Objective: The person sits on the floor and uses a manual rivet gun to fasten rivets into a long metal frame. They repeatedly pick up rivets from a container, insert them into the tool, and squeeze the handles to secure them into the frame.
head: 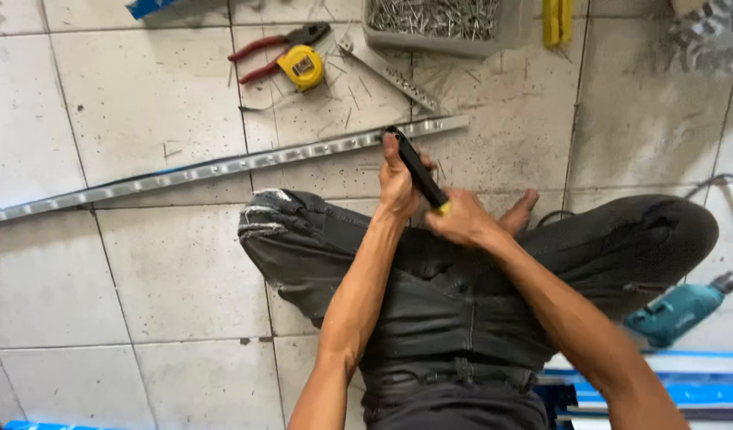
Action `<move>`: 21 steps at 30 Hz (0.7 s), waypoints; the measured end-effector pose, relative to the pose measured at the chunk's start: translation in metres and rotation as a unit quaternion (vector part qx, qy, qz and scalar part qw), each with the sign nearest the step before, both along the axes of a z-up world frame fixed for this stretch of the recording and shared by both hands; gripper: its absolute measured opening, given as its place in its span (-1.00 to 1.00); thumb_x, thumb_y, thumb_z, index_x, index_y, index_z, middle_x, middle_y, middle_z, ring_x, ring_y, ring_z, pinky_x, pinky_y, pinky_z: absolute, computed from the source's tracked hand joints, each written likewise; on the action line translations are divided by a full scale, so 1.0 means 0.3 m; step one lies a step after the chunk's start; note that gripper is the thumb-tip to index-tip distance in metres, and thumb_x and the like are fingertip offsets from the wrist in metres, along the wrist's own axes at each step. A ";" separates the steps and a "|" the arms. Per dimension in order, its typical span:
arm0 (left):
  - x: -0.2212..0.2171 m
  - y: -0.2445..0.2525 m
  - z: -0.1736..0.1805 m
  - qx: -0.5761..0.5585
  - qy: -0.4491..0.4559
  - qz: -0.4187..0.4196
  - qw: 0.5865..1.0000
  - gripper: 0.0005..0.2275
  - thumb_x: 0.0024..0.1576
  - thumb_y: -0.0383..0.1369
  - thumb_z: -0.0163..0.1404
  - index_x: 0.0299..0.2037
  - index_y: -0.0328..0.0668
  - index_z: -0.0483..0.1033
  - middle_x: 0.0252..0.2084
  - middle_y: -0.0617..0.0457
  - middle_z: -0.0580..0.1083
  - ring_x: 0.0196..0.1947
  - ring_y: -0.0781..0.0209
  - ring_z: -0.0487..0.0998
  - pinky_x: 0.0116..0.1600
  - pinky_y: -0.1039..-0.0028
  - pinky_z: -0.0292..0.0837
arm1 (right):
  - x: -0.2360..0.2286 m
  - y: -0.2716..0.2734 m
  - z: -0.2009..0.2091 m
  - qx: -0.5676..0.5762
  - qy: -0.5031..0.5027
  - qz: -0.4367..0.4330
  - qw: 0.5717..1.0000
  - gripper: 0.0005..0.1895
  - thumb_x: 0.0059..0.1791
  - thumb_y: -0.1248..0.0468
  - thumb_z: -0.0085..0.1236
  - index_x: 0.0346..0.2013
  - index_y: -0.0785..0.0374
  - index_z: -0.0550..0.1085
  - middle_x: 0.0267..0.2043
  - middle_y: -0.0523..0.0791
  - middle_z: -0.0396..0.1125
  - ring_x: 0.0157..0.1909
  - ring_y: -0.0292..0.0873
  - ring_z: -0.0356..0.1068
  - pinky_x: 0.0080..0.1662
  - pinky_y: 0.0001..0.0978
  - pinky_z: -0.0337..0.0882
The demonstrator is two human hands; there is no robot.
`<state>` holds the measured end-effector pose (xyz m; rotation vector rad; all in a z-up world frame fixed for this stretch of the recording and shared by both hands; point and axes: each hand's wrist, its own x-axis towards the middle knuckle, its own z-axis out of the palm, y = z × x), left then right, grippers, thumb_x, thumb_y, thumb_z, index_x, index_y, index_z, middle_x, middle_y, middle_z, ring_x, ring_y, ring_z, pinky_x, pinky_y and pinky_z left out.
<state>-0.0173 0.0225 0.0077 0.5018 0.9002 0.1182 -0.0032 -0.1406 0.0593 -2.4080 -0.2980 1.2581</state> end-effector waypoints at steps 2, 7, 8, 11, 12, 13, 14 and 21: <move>0.030 0.019 0.030 -0.014 -0.028 0.011 0.999 -0.26 0.48 0.58 -0.11 -0.28 0.06 0.54 -0.47 -0.04 0.68 -0.37 0.11 0.85 -0.28 0.36 0.79 | 0.004 -0.006 -0.164 -0.009 -0.089 0.006 0.996 -0.34 0.00 -0.41 0.48 -0.10 0.12 0.79 -0.21 0.18 0.70 0.07 0.43 0.77 0.06 0.45 0.69; 0.007 0.012 0.013 -0.023 -0.021 -0.004 0.999 -0.26 0.42 0.63 -0.03 -0.25 0.11 0.55 -0.45 0.01 0.68 -0.36 0.13 0.83 -0.25 0.39 0.77 | 0.021 -0.037 -0.223 -0.072 -0.086 0.083 0.990 -0.21 -0.01 -0.54 0.34 -0.06 0.10 0.83 -0.21 0.19 0.70 0.05 0.42 0.79 0.05 0.41 0.74; 0.010 0.011 0.014 -0.028 -0.021 -0.003 0.999 -0.26 0.39 0.65 -0.03 -0.23 0.12 0.56 -0.43 0.03 0.68 -0.36 0.13 0.83 -0.26 0.39 0.76 | 0.054 -0.042 -0.191 -0.117 -0.095 0.178 0.972 -0.05 0.02 -0.58 0.26 0.08 0.25 0.83 -0.14 0.38 0.69 0.09 0.57 0.78 0.09 0.52 0.75; 0.010 -0.008 0.030 -0.015 -0.018 0.017 1.000 -0.29 0.49 0.55 -0.06 -0.25 0.09 0.60 -0.45 0.03 0.69 -0.37 0.16 0.86 -0.20 0.41 0.83 | 0.184 0.127 0.515 -0.078 0.075 0.132 0.985 -0.14 0.00 -0.48 0.42 -0.20 0.37 0.83 -0.29 0.28 0.74 -0.01 0.44 0.82 0.13 0.27 0.73; 0.003 -0.005 0.028 -0.018 -0.017 0.021 0.999 -0.29 0.49 0.55 -0.06 -0.25 0.09 0.60 -0.45 0.03 0.69 -0.37 0.16 0.86 -0.20 0.41 0.83 | 0.179 0.116 0.502 -0.082 0.076 0.135 0.984 -0.14 0.00 -0.48 0.42 -0.20 0.37 0.83 -0.29 0.28 0.74 -0.01 0.44 0.82 0.13 0.27 0.73; -0.004 -0.005 0.026 -0.018 -0.021 0.026 0.999 -0.27 0.47 0.57 -0.07 -0.25 0.07 0.58 -0.45 0.02 0.68 -0.37 0.14 0.85 -0.21 0.39 0.82 | 0.174 0.102 0.490 -0.027 0.043 0.089 0.995 -0.19 0.02 -0.25 0.54 0.21 0.42 0.72 0.21 0.33 0.58 0.35 0.51 0.60 0.36 0.39 0.58; 0.015 0.008 0.022 -0.015 -0.031 0.024 0.999 -0.25 0.46 0.59 -0.09 -0.25 0.06 0.57 -0.46 0.01 0.67 -0.37 0.13 0.84 -0.22 0.37 0.80 | 0.180 0.094 0.475 0.031 0.002 0.036 0.999 -0.03 0.03 -0.02 0.66 0.63 0.48 0.60 0.72 0.38 0.41 0.72 0.58 0.39 0.59 0.51 0.44; -0.020 -0.032 -0.052 -0.042 -0.026 0.004 0.999 -0.24 0.41 0.62 -0.04 -0.25 0.07 0.62 -0.43 -0.01 0.69 -0.36 0.05 0.84 -0.17 0.26 0.86 | -0.039 -0.086 -0.204 -0.039 -0.084 0.005 0.996 -0.39 -0.05 -0.31 0.56 0.01 0.05 0.73 -0.07 0.13 0.72 0.22 0.37 0.75 0.15 0.30 0.70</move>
